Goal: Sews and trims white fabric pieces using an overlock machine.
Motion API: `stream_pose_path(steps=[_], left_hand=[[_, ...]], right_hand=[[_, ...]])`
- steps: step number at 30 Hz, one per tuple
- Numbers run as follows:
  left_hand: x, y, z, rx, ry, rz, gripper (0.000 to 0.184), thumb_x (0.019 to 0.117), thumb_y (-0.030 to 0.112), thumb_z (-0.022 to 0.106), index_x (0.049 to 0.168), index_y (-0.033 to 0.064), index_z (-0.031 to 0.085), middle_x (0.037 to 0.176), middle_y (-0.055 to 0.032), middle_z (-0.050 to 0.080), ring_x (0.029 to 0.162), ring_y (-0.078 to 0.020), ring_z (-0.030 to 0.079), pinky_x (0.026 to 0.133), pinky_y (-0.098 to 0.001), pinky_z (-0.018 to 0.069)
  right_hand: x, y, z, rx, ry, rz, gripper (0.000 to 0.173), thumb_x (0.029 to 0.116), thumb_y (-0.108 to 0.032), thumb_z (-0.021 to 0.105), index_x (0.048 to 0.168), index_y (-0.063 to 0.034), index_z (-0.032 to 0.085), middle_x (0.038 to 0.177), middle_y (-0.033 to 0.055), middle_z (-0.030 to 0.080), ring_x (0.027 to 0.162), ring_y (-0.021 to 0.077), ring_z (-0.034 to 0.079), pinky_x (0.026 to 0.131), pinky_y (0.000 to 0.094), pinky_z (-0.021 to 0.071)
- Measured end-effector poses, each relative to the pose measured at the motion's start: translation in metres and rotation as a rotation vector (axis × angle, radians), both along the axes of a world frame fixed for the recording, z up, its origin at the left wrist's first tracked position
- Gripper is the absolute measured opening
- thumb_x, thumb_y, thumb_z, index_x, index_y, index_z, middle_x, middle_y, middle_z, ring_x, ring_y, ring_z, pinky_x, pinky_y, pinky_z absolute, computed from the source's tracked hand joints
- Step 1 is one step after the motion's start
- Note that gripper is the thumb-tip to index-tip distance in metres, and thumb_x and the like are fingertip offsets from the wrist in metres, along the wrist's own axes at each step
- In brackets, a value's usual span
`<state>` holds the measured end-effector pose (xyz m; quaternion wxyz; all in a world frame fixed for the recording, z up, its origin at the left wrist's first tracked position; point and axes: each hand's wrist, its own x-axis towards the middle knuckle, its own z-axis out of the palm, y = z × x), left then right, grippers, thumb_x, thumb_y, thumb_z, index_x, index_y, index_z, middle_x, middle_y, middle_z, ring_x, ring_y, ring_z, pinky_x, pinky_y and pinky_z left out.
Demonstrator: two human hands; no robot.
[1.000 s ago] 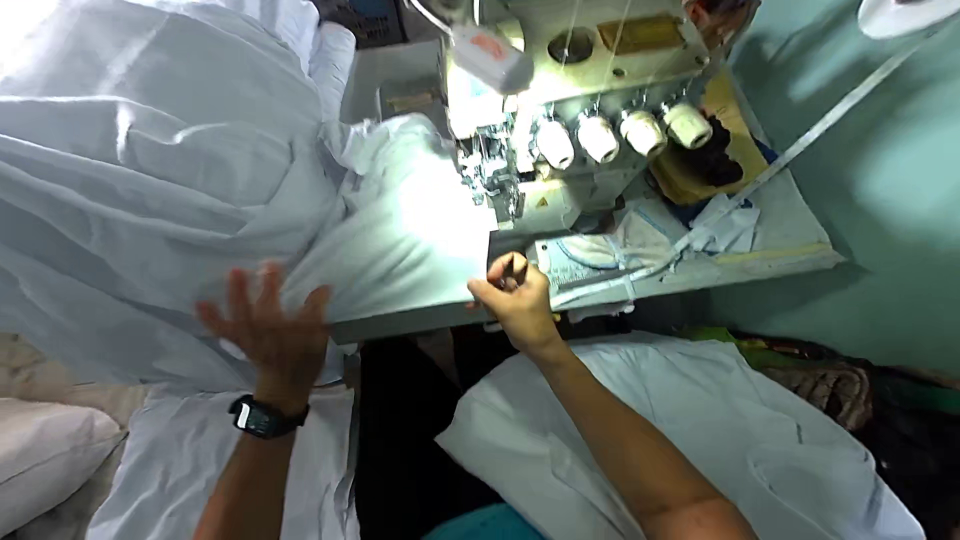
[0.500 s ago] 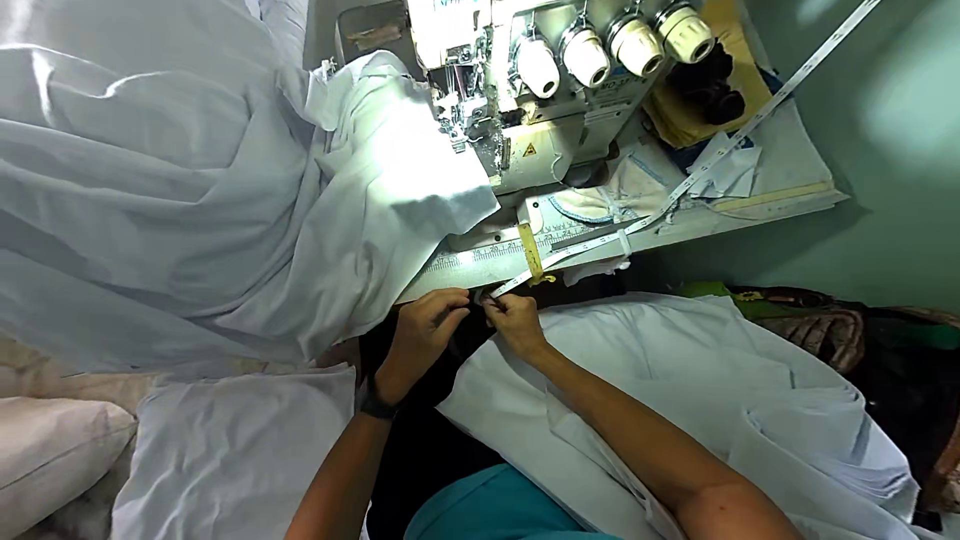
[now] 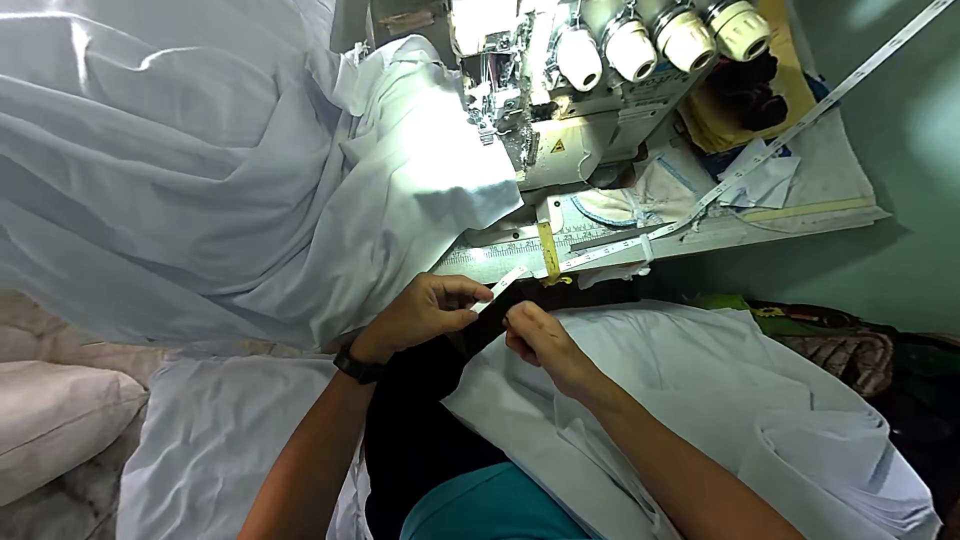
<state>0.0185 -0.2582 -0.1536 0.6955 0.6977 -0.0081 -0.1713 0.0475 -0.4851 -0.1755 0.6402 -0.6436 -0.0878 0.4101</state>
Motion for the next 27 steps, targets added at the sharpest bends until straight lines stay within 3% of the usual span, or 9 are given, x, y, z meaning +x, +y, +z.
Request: stream_pose_path(steps=[3, 10, 15, 17, 18, 21, 24, 25, 27], left_hand=[[0.007, 0.008, 0.005, 0.061, -0.039, -0.122, 0.037, 0.0821, -0.010, 0.065, 0.118, -0.0032, 0.069, 0.118, -0.0014, 0.068, 0.084, 0.0028, 0.062, 0.073, -0.0128, 0.0535], [0.015, 0.010, 0.008, 0.058, -0.038, -0.274, 0.043, 0.0836, -0.009, 0.065, 0.126, -0.0032, 0.066, 0.124, -0.0044, 0.066, 0.081, 0.0027, 0.061, 0.070, -0.0126, 0.0523], [0.015, 0.008, 0.008, 0.031, -0.031, -0.276, 0.043, 0.0829, -0.010, 0.064, 0.125, -0.0043, 0.066, 0.121, -0.0043, 0.067, 0.081, 0.0024, 0.062, 0.070, -0.0132, 0.0535], [0.014, 0.009, 0.011, 0.072, -0.009, -0.264, 0.040, 0.0840, -0.007, 0.064, 0.124, -0.0024, 0.067, 0.111, -0.0008, 0.069, 0.075, 0.0045, 0.060, 0.066, -0.0114, 0.0516], [0.013, 0.010, 0.014, 0.136, -0.001, -0.243, 0.035, 0.0848, -0.004, 0.066, 0.119, -0.0017, 0.068, 0.104, -0.0001, 0.069, 0.072, 0.0051, 0.059, 0.065, -0.0108, 0.0507], [0.007, 0.013, 0.032, 0.400, -0.046, -0.181, 0.009, 0.0887, 0.005, 0.070, 0.089, -0.0031, 0.072, 0.116, -0.0105, 0.069, 0.083, 0.0025, 0.064, 0.073, -0.0133, 0.0527], [0.002, 0.009, 0.048, 0.479, -0.201, 0.022, 0.013, 0.0948, 0.010, 0.063, 0.093, 0.0008, 0.073, 0.099, -0.0019, 0.073, 0.082, 0.0057, 0.064, 0.075, -0.0116, 0.0529], [0.004, 0.005, 0.052, 0.499, -0.272, 0.130, 0.012, 0.0962, 0.009, 0.061, 0.095, 0.0027, 0.071, 0.089, 0.0020, 0.071, 0.077, 0.0061, 0.063, 0.072, -0.0117, 0.0522], [0.015, -0.003, 0.056, 0.548, -0.442, 0.333, 0.012, 0.0990, 0.005, 0.057, 0.101, -0.0005, 0.068, 0.089, 0.0005, 0.068, 0.078, 0.0038, 0.061, 0.074, -0.0138, 0.0513]], right_hand=[[-0.008, 0.000, 0.006, 0.131, 0.198, -0.043, 0.013, 0.1018, -0.010, 0.048, 0.098, -0.0057, 0.060, 0.073, -0.0067, 0.061, 0.054, -0.0032, 0.051, 0.051, 0.0114, 0.0425], [-0.010, 0.013, 0.017, 0.184, 0.382, -0.152, 0.013, 0.0992, -0.001, 0.052, 0.092, -0.0015, 0.063, 0.076, 0.0006, 0.067, 0.052, 0.0009, 0.056, 0.049, 0.0138, 0.0479], [-0.010, 0.019, 0.020, 0.198, 0.402, -0.192, 0.015, 0.0999, 0.001, 0.052, 0.088, -0.0015, 0.062, 0.071, 0.0011, 0.066, 0.049, 0.0009, 0.054, 0.047, 0.0134, 0.0461], [-0.008, 0.019, 0.023, 0.235, 0.381, -0.190, 0.019, 0.1000, 0.002, 0.051, 0.084, -0.0024, 0.062, 0.069, 0.0001, 0.065, 0.048, -0.0005, 0.052, 0.045, 0.0124, 0.0434], [-0.003, 0.018, 0.025, 0.255, 0.332, -0.185, 0.020, 0.0998, 0.001, 0.051, 0.084, -0.0033, 0.062, 0.069, -0.0012, 0.065, 0.048, -0.0014, 0.052, 0.046, 0.0120, 0.0433], [0.024, 0.015, 0.030, 0.246, 0.012, -0.286, 0.016, 0.0963, -0.001, 0.053, 0.089, -0.0077, 0.066, 0.066, -0.0080, 0.062, 0.050, -0.0041, 0.050, 0.049, 0.0124, 0.0428], [0.058, 0.023, 0.019, 0.123, -0.494, -0.485, 0.014, 0.0935, -0.005, 0.066, 0.106, -0.0004, 0.068, 0.078, -0.0087, 0.060, 0.058, -0.0073, 0.048, 0.055, 0.0100, 0.0428], [0.070, 0.027, 0.014, 0.101, -0.643, -0.529, 0.017, 0.0948, -0.007, 0.067, 0.109, 0.0033, 0.069, 0.087, -0.0041, 0.061, 0.066, -0.0070, 0.051, 0.060, 0.0087, 0.0444], [0.088, 0.038, 0.009, 0.069, -0.817, -0.548, 0.023, 0.0970, -0.006, 0.066, 0.115, 0.0074, 0.070, 0.097, 0.0045, 0.061, 0.076, -0.0038, 0.055, 0.069, 0.0085, 0.0471]])
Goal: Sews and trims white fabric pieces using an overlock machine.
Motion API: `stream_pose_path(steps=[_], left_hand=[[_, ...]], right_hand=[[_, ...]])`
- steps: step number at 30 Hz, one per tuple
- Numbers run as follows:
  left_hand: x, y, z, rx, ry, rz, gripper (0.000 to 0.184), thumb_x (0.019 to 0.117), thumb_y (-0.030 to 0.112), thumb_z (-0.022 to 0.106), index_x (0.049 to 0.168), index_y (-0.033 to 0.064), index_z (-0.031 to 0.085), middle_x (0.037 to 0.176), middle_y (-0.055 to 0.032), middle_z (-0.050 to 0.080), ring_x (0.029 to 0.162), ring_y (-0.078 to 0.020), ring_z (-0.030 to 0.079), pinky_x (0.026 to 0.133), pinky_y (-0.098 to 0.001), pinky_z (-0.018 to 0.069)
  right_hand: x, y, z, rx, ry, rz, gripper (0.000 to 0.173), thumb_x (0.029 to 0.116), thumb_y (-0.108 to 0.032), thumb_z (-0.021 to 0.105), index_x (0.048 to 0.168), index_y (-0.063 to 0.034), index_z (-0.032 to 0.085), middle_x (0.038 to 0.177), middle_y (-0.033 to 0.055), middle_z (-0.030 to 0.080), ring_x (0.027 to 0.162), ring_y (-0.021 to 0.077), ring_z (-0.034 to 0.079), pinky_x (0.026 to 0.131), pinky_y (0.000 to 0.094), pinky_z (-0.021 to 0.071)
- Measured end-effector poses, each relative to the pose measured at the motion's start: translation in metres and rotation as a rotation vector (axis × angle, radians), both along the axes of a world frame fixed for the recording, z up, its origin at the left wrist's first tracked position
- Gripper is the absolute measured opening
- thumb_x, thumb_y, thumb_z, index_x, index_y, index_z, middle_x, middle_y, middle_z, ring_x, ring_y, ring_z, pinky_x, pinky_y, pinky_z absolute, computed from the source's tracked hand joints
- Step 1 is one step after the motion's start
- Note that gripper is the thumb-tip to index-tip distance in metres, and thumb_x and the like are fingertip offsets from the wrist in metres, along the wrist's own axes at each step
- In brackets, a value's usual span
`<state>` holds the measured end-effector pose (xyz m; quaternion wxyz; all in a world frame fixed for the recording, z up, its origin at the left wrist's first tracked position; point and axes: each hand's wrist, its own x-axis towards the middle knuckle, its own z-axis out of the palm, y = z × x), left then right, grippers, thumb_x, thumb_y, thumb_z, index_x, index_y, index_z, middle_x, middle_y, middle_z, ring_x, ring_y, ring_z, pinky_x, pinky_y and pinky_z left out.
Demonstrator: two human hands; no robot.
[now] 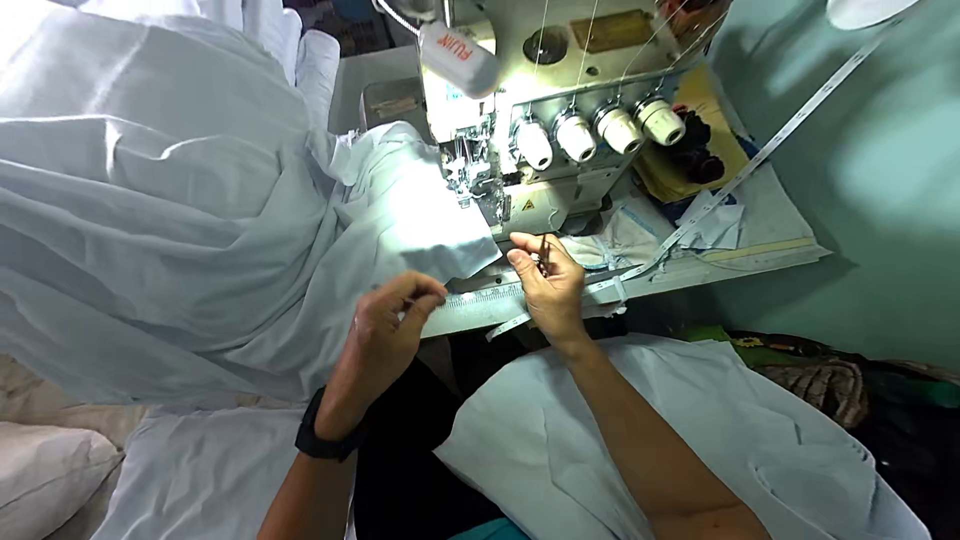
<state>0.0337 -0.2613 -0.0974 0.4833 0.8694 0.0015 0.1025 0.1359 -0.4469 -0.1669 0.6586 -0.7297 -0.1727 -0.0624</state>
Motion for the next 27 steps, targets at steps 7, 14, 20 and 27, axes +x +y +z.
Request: stream_pose_path(steps=[7, 14, 20, 27], left_hand=[[0.054, 0.019, -0.013, 0.068, -0.322, 0.130, 0.014, 0.1006, 0.004, 0.058, 0.110, -0.0031, 0.065, 0.098, -0.0044, 0.064, 0.083, 0.0020, 0.059, 0.076, -0.0126, 0.0496], [0.066, 0.041, -0.011, -0.050, -0.260, 0.072, 0.018, 0.0940, 0.001, 0.066, 0.111, 0.0030, 0.061, 0.092, 0.0037, 0.064, 0.074, 0.0067, 0.060, 0.067, -0.0097, 0.0517], [0.074, 0.007, 0.008, 0.134, -0.220, 0.064, 0.022, 0.0854, 0.005, 0.076, 0.104, -0.0027, 0.067, 0.089, -0.0067, 0.071, 0.081, -0.0070, 0.067, 0.078, -0.0235, 0.0552], [0.088, 0.000, -0.002, 0.243, -0.160, 0.133, 0.009, 0.0847, 0.009, 0.078, 0.090, 0.0044, 0.072, 0.089, -0.0069, 0.067, 0.077, -0.0152, 0.062, 0.069, -0.0331, 0.0503]], right_hand=[[0.005, 0.018, 0.000, 0.102, 0.339, 0.208, 0.010, 0.0914, -0.002, 0.069, 0.082, -0.0012, 0.067, 0.083, -0.0015, 0.059, 0.067, -0.0016, 0.051, 0.061, 0.0142, 0.0446], [-0.009, 0.027, 0.013, 0.177, 0.413, 0.278, 0.023, 0.0863, 0.002, 0.072, 0.067, -0.0067, 0.061, 0.070, -0.0064, 0.057, 0.061, -0.0051, 0.049, 0.057, 0.0112, 0.0411], [-0.013, 0.028, 0.008, 0.213, 0.416, 0.267, 0.025, 0.0829, 0.000, 0.074, 0.065, -0.0091, 0.059, 0.069, -0.0080, 0.055, 0.060, -0.0063, 0.048, 0.056, 0.0107, 0.0397], [-0.028, 0.030, 0.018, 0.321, 0.508, 0.135, 0.013, 0.0823, 0.008, 0.073, 0.080, -0.0027, 0.066, 0.066, -0.0036, 0.067, 0.056, -0.0005, 0.061, 0.055, 0.0145, 0.0523]])
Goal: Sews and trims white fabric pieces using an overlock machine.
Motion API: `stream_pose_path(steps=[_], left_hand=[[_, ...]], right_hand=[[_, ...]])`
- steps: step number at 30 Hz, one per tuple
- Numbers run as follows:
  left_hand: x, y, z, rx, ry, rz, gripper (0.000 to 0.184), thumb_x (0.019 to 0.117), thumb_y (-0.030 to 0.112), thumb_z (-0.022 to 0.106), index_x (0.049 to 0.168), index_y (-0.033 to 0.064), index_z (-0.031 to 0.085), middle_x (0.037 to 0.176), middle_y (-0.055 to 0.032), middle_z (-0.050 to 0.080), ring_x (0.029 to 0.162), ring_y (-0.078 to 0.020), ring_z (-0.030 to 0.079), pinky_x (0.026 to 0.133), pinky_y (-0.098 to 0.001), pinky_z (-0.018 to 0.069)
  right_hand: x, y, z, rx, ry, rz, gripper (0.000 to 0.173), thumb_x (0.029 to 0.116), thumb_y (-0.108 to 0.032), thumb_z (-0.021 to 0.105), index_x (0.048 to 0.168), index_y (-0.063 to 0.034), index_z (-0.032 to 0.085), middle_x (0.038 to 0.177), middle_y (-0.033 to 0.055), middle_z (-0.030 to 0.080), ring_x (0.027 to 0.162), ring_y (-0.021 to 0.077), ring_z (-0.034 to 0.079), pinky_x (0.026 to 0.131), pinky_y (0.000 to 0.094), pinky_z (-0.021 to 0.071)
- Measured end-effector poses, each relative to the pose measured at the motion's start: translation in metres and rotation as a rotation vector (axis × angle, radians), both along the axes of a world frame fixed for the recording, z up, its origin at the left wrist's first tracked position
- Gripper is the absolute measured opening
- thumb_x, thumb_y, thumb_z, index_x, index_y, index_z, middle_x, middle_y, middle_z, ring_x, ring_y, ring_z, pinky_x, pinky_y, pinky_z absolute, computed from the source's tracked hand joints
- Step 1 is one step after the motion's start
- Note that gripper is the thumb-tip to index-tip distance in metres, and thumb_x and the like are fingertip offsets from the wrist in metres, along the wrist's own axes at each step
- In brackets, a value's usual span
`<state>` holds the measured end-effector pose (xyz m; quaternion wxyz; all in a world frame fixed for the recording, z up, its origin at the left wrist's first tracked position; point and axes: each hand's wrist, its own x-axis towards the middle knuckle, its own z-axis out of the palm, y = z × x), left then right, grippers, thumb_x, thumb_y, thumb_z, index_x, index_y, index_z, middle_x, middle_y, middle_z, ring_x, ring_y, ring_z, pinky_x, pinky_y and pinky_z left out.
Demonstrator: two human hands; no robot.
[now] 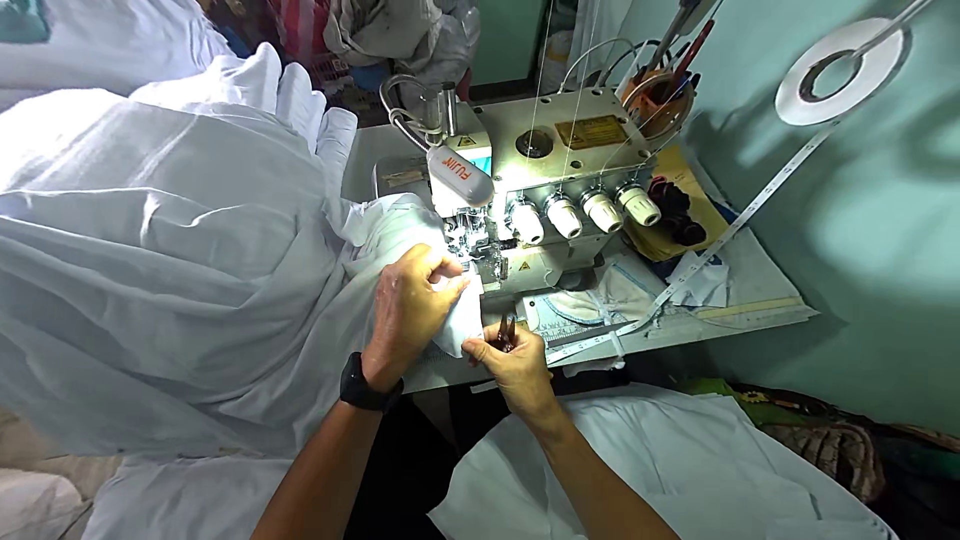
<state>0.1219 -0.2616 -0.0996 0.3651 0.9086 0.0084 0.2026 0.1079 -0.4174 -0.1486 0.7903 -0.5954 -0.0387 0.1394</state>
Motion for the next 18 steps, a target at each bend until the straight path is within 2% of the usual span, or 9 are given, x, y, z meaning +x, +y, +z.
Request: stream_pose_path(steps=[2, 3, 6, 8, 10, 13, 18], left_hand=[[-0.004, -0.002, -0.005, 0.113, -0.035, -0.029, 0.007, 0.0891, 0.012, 0.073, 0.091, 0.0060, 0.077, 0.100, -0.0110, 0.066, 0.091, -0.0239, 0.063, 0.080, -0.0436, 0.0480], [-0.008, -0.005, -0.007, 0.212, -0.059, -0.042, 0.012, 0.0921, 0.013, 0.069, 0.094, 0.0060, 0.079, 0.100, -0.0129, 0.068, 0.093, -0.0282, 0.063, 0.081, -0.0471, 0.0470], [-0.023, -0.013, -0.014, 0.466, -0.131, -0.042, 0.024, 0.0971, 0.013, 0.057, 0.106, 0.0062, 0.079, 0.101, -0.0127, 0.073, 0.099, -0.0311, 0.069, 0.089, -0.0500, 0.0518], [-0.027, -0.010, -0.021, 0.432, -0.124, -0.045, 0.030, 0.0986, 0.014, 0.051, 0.112, 0.0052, 0.077, 0.112, -0.0125, 0.075, 0.113, -0.0306, 0.069, 0.098, -0.0517, 0.0509], [-0.021, 0.003, -0.020, 0.317, -0.078, -0.093, 0.030, 0.0983, 0.016, 0.051, 0.113, 0.0017, 0.074, 0.121, -0.0139, 0.073, 0.123, -0.0305, 0.065, 0.105, -0.0552, 0.0467], [-0.001, 0.026, -0.014, 0.220, -0.039, -0.174, 0.031, 0.0957, 0.018, 0.056, 0.113, -0.0007, 0.074, 0.125, -0.0150, 0.071, 0.128, -0.0321, 0.062, 0.110, -0.0576, 0.0419], [0.031, 0.044, -0.006, 0.183, -0.036, -0.160, 0.027, 0.0943, 0.013, 0.059, 0.112, -0.0016, 0.074, 0.121, -0.0176, 0.072, 0.125, -0.0352, 0.063, 0.109, -0.0593, 0.0403]], right_hand=[[-0.008, 0.001, 0.003, -0.012, -0.032, -0.057, 0.015, 0.0818, 0.010, 0.073, 0.090, 0.0004, 0.064, 0.070, -0.0029, 0.067, 0.058, 0.0012, 0.064, 0.057, 0.0165, 0.0571], [-0.012, 0.001, 0.003, -0.037, -0.105, -0.072, 0.017, 0.0818, 0.008, 0.073, 0.094, 0.0012, 0.062, 0.072, -0.0032, 0.067, 0.060, 0.0007, 0.065, 0.058, 0.0168, 0.0579], [-0.015, 0.001, 0.000, -0.089, -0.319, -0.110, 0.021, 0.0811, 0.005, 0.073, 0.096, 0.0024, 0.059, 0.076, -0.0037, 0.064, 0.062, -0.0024, 0.063, 0.060, 0.0145, 0.0567], [-0.008, 0.004, -0.004, -0.127, -0.415, -0.131, 0.014, 0.0818, 0.003, 0.072, 0.091, 0.0030, 0.061, 0.075, -0.0027, 0.063, 0.063, -0.0042, 0.060, 0.060, 0.0118, 0.0535], [0.006, 0.010, -0.006, -0.164, -0.502, -0.140, 0.007, 0.0834, 0.002, 0.071, 0.088, 0.0063, 0.068, 0.076, 0.0017, 0.068, 0.064, -0.0037, 0.062, 0.061, 0.0115, 0.0530], [0.031, 0.018, -0.005, -0.235, -0.611, -0.168, 0.007, 0.0851, 0.000, 0.073, 0.087, 0.0059, 0.075, 0.075, 0.0041, 0.072, 0.064, -0.0035, 0.063, 0.062, 0.0117, 0.0531], [0.038, 0.028, -0.006, -0.407, -0.744, -0.278, 0.010, 0.0854, -0.006, 0.074, 0.086, 0.0030, 0.077, 0.070, 0.0053, 0.071, 0.059, -0.0022, 0.059, 0.059, 0.0126, 0.0476]])
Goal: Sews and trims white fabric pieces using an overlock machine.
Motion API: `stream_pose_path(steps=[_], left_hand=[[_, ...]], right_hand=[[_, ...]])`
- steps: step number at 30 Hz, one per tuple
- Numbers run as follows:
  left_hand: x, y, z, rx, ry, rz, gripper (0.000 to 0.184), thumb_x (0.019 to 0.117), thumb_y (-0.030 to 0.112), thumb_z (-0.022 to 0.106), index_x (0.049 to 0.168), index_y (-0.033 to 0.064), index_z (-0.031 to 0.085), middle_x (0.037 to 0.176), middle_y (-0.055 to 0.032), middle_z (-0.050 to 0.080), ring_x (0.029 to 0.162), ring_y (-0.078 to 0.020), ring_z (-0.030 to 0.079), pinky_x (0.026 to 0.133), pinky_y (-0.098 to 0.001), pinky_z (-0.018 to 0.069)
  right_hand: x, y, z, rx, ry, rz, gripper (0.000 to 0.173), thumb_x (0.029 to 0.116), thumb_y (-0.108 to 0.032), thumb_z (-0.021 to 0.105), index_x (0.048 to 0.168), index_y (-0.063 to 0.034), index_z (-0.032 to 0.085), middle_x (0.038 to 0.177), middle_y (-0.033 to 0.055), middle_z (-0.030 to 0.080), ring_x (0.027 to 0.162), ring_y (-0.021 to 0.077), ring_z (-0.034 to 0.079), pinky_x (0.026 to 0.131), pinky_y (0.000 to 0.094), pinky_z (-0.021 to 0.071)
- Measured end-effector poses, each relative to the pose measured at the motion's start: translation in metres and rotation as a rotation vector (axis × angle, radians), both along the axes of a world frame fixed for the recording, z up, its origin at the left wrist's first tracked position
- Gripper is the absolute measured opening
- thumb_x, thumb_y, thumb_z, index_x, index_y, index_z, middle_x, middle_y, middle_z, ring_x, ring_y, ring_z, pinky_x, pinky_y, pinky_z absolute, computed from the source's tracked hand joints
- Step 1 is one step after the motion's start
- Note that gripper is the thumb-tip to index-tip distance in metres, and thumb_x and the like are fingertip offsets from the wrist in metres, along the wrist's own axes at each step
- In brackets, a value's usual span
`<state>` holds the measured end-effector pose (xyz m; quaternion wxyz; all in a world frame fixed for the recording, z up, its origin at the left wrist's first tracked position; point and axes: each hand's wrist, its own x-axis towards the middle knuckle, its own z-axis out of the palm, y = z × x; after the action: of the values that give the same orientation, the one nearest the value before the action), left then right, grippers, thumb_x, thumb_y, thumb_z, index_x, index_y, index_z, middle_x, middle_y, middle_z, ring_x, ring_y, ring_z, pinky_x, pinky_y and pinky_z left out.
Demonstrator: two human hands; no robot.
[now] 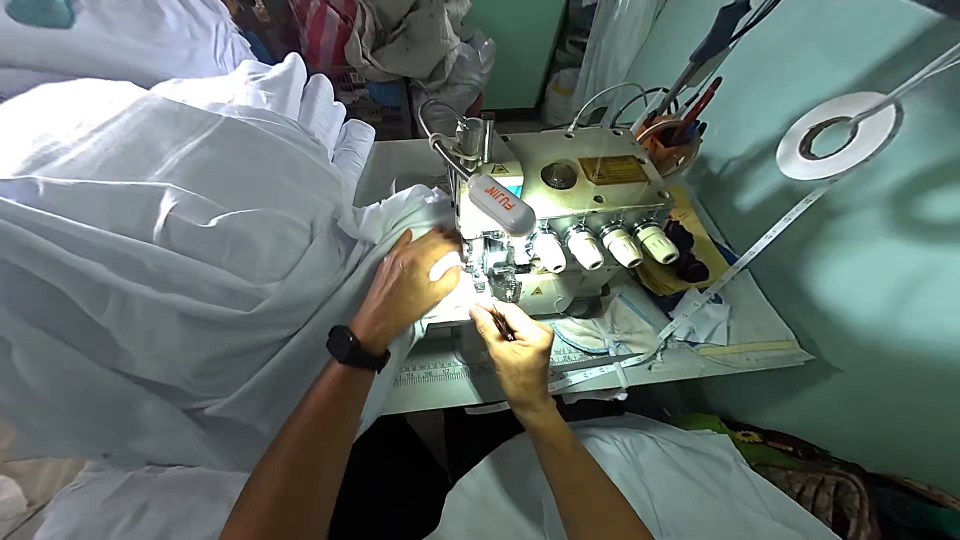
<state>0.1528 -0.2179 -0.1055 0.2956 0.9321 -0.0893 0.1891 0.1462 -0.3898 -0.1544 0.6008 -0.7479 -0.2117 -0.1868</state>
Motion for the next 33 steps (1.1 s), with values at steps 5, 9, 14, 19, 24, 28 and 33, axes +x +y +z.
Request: stream_pose_path(steps=[5, 9, 14, 19, 24, 28, 33], left_hand=[[0.038, 0.016, 0.005, -0.036, 0.042, 0.081, 0.028, 0.0945, 0.014, 0.065, 0.115, -0.0046, 0.072, 0.126, -0.0224, 0.069, 0.128, -0.0384, 0.060, 0.111, -0.0584, 0.0391], [0.074, 0.042, -0.041, -0.147, -0.033, 0.304, 0.037, 0.0972, 0.022, 0.059, 0.125, 0.0000, 0.069, 0.136, -0.0180, 0.065, 0.134, -0.0300, 0.056, 0.115, -0.0486, 0.0418], [0.003, 0.012, -0.035, -0.430, 0.118, 0.464, 0.059, 0.1019, 0.039, 0.057, 0.150, 0.0061, 0.048, 0.136, -0.0199, 0.062, 0.122, -0.0312, 0.063, 0.103, -0.0515, 0.0507], [-0.073, -0.039, -0.015, -0.348, 0.189, 0.493, 0.099, 0.0777, 0.023, 0.088, 0.153, -0.0088, 0.032, 0.131, -0.0305, 0.060, 0.117, -0.0402, 0.064, 0.097, -0.0573, 0.0518], [-0.092, -0.051, -0.029, -0.097, 0.047, 0.562, 0.062, 0.0855, -0.014, 0.059, 0.145, -0.0156, 0.043, 0.126, -0.0336, 0.063, 0.108, -0.0456, 0.068, 0.089, -0.0571, 0.0554], [-0.139, -0.053, -0.028, -0.109, -0.122, 0.406, 0.019, 0.0899, -0.006, 0.059, 0.104, -0.0107, 0.070, 0.090, -0.0191, 0.074, 0.081, -0.0211, 0.073, 0.077, -0.0313, 0.0590], [-0.192, -0.054, -0.048, -0.451, -0.143, 0.120, 0.016, 0.0974, 0.005, 0.060, 0.102, -0.0089, 0.067, 0.098, -0.0119, 0.073, 0.098, -0.0004, 0.067, 0.092, -0.0154, 0.0517]], right_hand=[[-0.041, -0.010, -0.053, -0.051, 0.020, 0.164, 0.014, 0.0882, -0.007, 0.069, 0.082, 0.0060, 0.072, 0.067, 0.0081, 0.068, 0.057, 0.0023, 0.059, 0.056, 0.0146, 0.0488], [-0.044, -0.019, -0.057, -0.194, 0.053, 0.218, 0.023, 0.0852, -0.019, 0.074, 0.074, -0.0001, 0.071, 0.060, 0.0060, 0.064, 0.051, 0.0093, 0.059, 0.049, 0.0249, 0.0471], [-0.013, -0.036, 0.005, -0.226, 0.249, 0.355, 0.055, 0.1001, -0.054, 0.053, 0.095, -0.0008, 0.068, 0.068, -0.0010, 0.058, 0.059, 0.0038, 0.052, 0.057, 0.0251, 0.0454], [0.013, -0.028, 0.046, -0.626, -0.230, 0.107, 0.025, 0.0933, -0.020, 0.066, 0.100, 0.0034, 0.074, 0.079, 0.0150, 0.067, 0.063, 0.0289, 0.065, 0.055, 0.0437, 0.0506], [0.010, 0.004, 0.059, -0.838, -0.283, 0.041, 0.016, 0.0927, -0.010, 0.069, 0.088, 0.0052, 0.067, 0.081, 0.0209, 0.063, 0.063, 0.0376, 0.065, 0.050, 0.0492, 0.0477], [0.001, -0.003, 0.040, -0.538, -0.261, 0.155, 0.017, 0.0950, -0.010, 0.065, 0.092, 0.0043, 0.072, 0.077, 0.0148, 0.067, 0.062, 0.0282, 0.066, 0.052, 0.0422, 0.0514], [-0.030, -0.021, -0.004, -0.061, 0.106, 0.379, 0.019, 0.0936, -0.013, 0.066, 0.097, 0.0049, 0.072, 0.080, 0.0010, 0.063, 0.069, -0.0043, 0.055, 0.065, 0.0098, 0.0477]])
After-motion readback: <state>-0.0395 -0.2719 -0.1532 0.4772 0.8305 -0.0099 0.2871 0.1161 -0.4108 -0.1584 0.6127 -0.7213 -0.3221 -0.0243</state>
